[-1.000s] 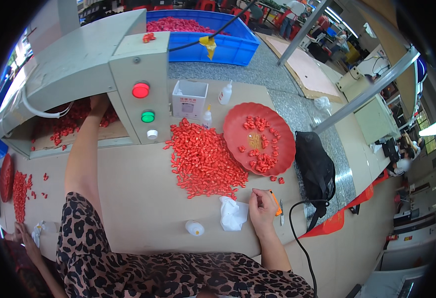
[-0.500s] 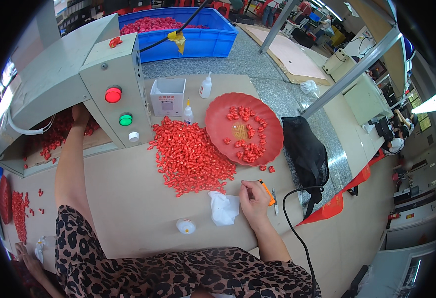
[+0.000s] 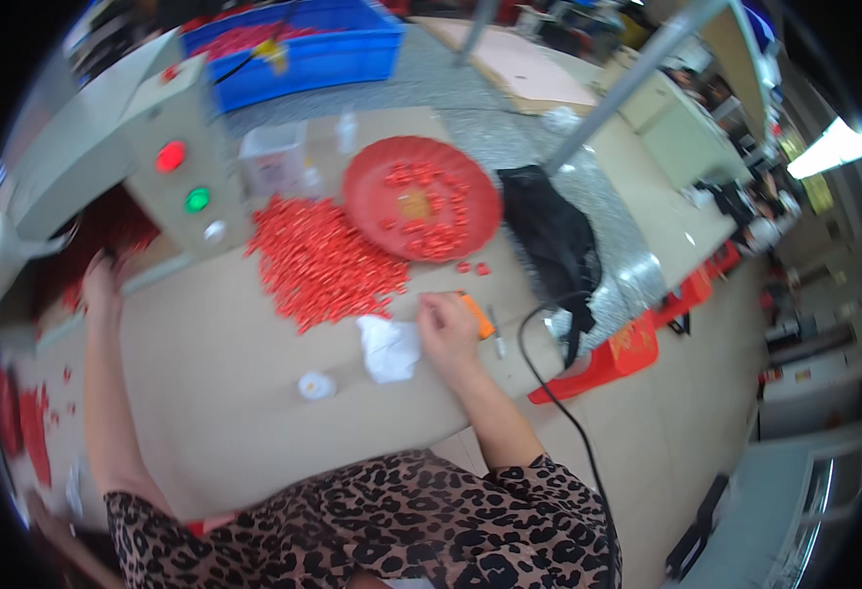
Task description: The person applies glue to small red toy parts using a glue dispenser, then assembles the components together by hand.
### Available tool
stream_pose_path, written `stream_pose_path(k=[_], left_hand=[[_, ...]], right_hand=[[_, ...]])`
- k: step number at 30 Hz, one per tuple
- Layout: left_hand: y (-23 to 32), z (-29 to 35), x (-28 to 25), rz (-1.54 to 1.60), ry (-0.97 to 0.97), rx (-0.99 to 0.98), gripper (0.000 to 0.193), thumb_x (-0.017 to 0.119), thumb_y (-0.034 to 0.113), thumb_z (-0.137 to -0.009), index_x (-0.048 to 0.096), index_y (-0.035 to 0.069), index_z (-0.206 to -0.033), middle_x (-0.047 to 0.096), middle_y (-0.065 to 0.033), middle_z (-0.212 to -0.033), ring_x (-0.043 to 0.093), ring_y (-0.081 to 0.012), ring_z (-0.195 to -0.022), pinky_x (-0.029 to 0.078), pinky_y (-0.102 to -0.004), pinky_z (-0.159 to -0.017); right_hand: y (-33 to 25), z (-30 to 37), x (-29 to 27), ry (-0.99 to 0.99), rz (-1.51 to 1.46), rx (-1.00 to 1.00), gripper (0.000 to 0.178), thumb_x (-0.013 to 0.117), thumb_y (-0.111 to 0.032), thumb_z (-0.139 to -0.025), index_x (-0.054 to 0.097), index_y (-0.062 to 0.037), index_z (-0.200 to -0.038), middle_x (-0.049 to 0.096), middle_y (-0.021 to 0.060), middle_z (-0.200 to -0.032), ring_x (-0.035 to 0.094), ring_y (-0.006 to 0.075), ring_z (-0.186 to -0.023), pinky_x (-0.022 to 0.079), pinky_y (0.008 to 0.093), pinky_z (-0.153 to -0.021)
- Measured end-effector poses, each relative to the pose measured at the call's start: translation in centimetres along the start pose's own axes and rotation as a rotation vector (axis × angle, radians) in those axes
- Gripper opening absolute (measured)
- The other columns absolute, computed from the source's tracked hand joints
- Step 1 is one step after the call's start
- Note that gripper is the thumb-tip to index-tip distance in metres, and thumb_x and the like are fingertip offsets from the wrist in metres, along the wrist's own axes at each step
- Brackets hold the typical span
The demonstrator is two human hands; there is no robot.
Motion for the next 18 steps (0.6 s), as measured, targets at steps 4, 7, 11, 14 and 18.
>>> stream_pose_path(k=[4,7,11,14,18], left_hand=[[-0.2,11.0,2.2,0.256,-0.269,-0.183,0.032,0.029,-0.009,-0.073,0.042,-0.008,-0.102,0.049,-0.0156,-0.097,0.051,-0.021,-0.088,0.044,-0.0313,-0.079],[0.1,21.4,3.6,0.213,-0.375,-0.245,0.041,0.027,-0.012,-0.07,0.04,-0.009,-0.109,0.049,-0.0182,-0.101,0.051,-0.0214,-0.092,0.044,-0.0291,-0.081],[-3.3,30.0,3.4,0.384,-0.507,-0.403,0.029,0.043,-0.007,-0.077,0.047,-0.001,-0.105,0.055,-0.0152,-0.097,0.056,-0.0175,-0.08,0.048,-0.0247,-0.072],[-5.8,33.7,3.6,0.501,-0.574,-0.483,0.025,0.045,-0.003,-0.08,0.048,0.001,-0.105,0.054,-0.0151,-0.099,0.056,-0.0178,-0.083,0.048,-0.0241,-0.073],[-7.1,36.3,4.0,0.567,-0.603,-0.569,0.023,0.046,0.001,-0.081,0.048,0.001,-0.104,0.054,-0.0146,-0.1,0.056,-0.019,-0.086,0.047,-0.0241,-0.075]], right_hand=[[-0.4,0.1,-1.1,0.011,0.007,-0.033,0.009,0.054,0.0,-0.072,0.057,0.0006,-0.081,0.052,0.0067,-0.067,0.049,0.0128,-0.057,0.038,0.022,-0.051],[-0.1,0.7,-0.6,-0.018,-0.166,0.081,0.008,0.053,0.0,-0.075,0.057,0.0029,-0.081,0.05,0.0023,-0.066,0.045,0.0064,-0.057,0.036,0.0185,-0.052],[-4.2,1.9,-0.7,-0.169,-0.171,0.026,0.009,0.053,-0.001,-0.076,0.056,0.0038,-0.083,0.051,0.0012,-0.068,0.045,0.0051,-0.057,0.036,0.017,-0.052],[-4.9,4.1,-0.7,-0.208,-0.479,0.249,0.008,0.052,0.001,-0.076,0.057,0.0037,-0.081,0.052,0.0013,-0.071,0.046,0.0054,-0.06,0.037,0.0185,-0.052],[-7.1,8.1,0.6,-0.323,-0.5,0.228,0.01,0.053,0.0,-0.077,0.056,0.0009,-0.086,0.052,0.0003,-0.072,0.045,0.0034,-0.058,0.036,0.0153,-0.052]])
Point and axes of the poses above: each hand's wrist, its own z-axis away from the middle knuckle, its own x-axis out of the palm, y = z × x, the point moved 5 cm from there along -z, towards the middle knuckle
